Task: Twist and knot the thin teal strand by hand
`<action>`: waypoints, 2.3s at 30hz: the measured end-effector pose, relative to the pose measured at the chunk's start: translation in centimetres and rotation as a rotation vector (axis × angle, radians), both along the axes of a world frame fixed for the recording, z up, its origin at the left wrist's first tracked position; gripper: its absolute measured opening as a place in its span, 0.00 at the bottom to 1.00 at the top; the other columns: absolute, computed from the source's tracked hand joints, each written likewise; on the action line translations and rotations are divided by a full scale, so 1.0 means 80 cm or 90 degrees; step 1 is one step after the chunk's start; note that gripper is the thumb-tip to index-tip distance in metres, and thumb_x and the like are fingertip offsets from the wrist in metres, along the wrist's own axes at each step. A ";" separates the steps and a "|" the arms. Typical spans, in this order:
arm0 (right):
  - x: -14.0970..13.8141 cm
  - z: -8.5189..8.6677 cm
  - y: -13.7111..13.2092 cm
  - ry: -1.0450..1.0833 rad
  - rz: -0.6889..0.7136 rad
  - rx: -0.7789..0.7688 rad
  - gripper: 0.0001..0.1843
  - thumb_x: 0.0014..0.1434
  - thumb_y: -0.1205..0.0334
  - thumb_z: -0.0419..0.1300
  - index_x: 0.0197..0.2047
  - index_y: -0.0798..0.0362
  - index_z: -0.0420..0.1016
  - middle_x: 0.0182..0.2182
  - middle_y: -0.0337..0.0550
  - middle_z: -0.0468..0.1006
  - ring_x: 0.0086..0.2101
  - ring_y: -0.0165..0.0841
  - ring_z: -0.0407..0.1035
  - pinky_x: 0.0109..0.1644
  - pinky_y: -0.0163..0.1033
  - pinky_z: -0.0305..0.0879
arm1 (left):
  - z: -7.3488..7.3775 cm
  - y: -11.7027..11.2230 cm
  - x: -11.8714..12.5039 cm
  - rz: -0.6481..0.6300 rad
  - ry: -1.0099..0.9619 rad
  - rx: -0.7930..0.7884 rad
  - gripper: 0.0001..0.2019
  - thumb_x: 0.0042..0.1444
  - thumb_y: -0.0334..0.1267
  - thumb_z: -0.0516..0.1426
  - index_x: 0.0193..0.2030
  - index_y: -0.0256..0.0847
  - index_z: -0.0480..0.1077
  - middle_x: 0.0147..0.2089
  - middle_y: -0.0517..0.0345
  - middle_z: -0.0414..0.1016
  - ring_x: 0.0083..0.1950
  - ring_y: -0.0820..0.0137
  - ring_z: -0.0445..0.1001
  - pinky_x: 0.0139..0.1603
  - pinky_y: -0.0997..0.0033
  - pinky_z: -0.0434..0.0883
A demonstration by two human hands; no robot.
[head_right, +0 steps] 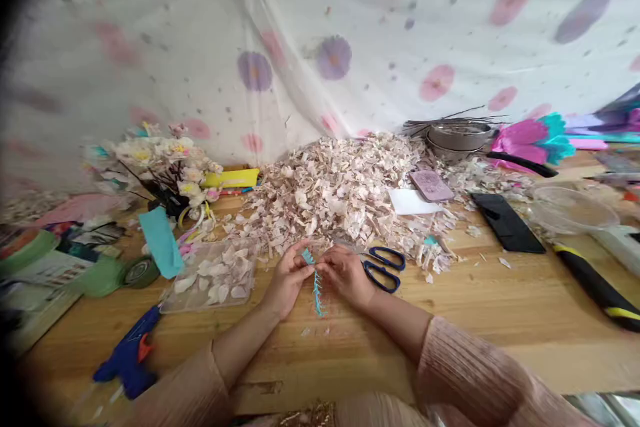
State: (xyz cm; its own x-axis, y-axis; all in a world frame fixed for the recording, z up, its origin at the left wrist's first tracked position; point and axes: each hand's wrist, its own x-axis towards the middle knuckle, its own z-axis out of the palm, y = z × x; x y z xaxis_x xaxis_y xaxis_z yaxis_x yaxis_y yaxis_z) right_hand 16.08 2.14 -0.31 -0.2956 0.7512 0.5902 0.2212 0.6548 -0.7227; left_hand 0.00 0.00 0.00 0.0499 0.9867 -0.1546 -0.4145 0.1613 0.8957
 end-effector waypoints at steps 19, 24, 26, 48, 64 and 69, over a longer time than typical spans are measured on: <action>0.000 -0.001 -0.004 -0.031 0.004 -0.011 0.15 0.66 0.55 0.55 0.29 0.52 0.70 0.25 0.43 0.74 0.28 0.34 0.66 0.34 0.39 0.62 | 0.005 0.000 0.000 -0.021 0.003 -0.002 0.31 0.41 0.30 0.67 0.55 0.39 0.67 0.25 0.66 0.72 0.30 0.74 0.69 0.38 0.73 0.63; -0.001 -0.002 -0.004 -0.046 -0.007 -0.024 0.17 0.67 0.54 0.52 0.29 0.52 0.67 0.25 0.42 0.72 0.28 0.34 0.64 0.33 0.39 0.60 | 0.002 0.002 0.000 -0.030 0.000 0.010 0.30 0.42 0.30 0.67 0.55 0.39 0.67 0.26 0.66 0.73 0.30 0.74 0.70 0.38 0.73 0.63; -0.001 -0.002 -0.003 -0.043 -0.014 -0.034 0.16 0.67 0.53 0.52 0.29 0.52 0.67 0.25 0.42 0.71 0.28 0.33 0.64 0.33 0.39 0.60 | 0.000 0.003 0.000 -0.025 -0.008 0.015 0.30 0.43 0.31 0.67 0.55 0.39 0.67 0.28 0.64 0.75 0.32 0.73 0.71 0.40 0.72 0.64; -0.001 -0.001 -0.004 -0.146 0.009 -0.032 0.23 0.70 0.54 0.44 0.23 0.50 0.55 0.21 0.38 0.62 0.24 0.31 0.57 0.31 0.38 0.55 | 0.002 -0.001 0.002 -0.044 0.037 0.026 0.31 0.43 0.32 0.68 0.56 0.40 0.66 0.29 0.62 0.77 0.32 0.71 0.73 0.38 0.71 0.65; -0.005 -0.007 -0.003 -0.098 -0.038 -0.101 0.29 0.68 0.45 0.44 0.19 0.50 0.51 0.16 0.34 0.55 0.19 0.26 0.50 0.23 0.34 0.48 | 0.002 -0.004 0.005 -0.051 0.083 0.045 0.36 0.42 0.32 0.68 0.59 0.38 0.62 0.28 0.63 0.75 0.28 0.73 0.66 0.34 0.73 0.61; -0.002 -0.004 -0.004 -0.065 -0.015 -0.122 0.29 0.68 0.43 0.45 0.19 0.51 0.54 0.18 0.35 0.58 0.20 0.27 0.53 0.23 0.34 0.52 | 0.001 -0.004 0.003 -0.034 0.075 0.040 0.36 0.43 0.32 0.67 0.60 0.39 0.62 0.28 0.63 0.75 0.29 0.73 0.68 0.34 0.72 0.62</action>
State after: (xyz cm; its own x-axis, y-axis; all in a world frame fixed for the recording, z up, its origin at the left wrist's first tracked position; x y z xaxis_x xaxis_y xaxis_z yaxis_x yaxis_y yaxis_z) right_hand 15.93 1.83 -0.60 -0.3275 0.8545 0.4032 0.3133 0.5008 -0.8069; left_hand 0.28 -0.31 0.12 0.0875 0.9911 -0.1002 -0.2975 0.1220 0.9469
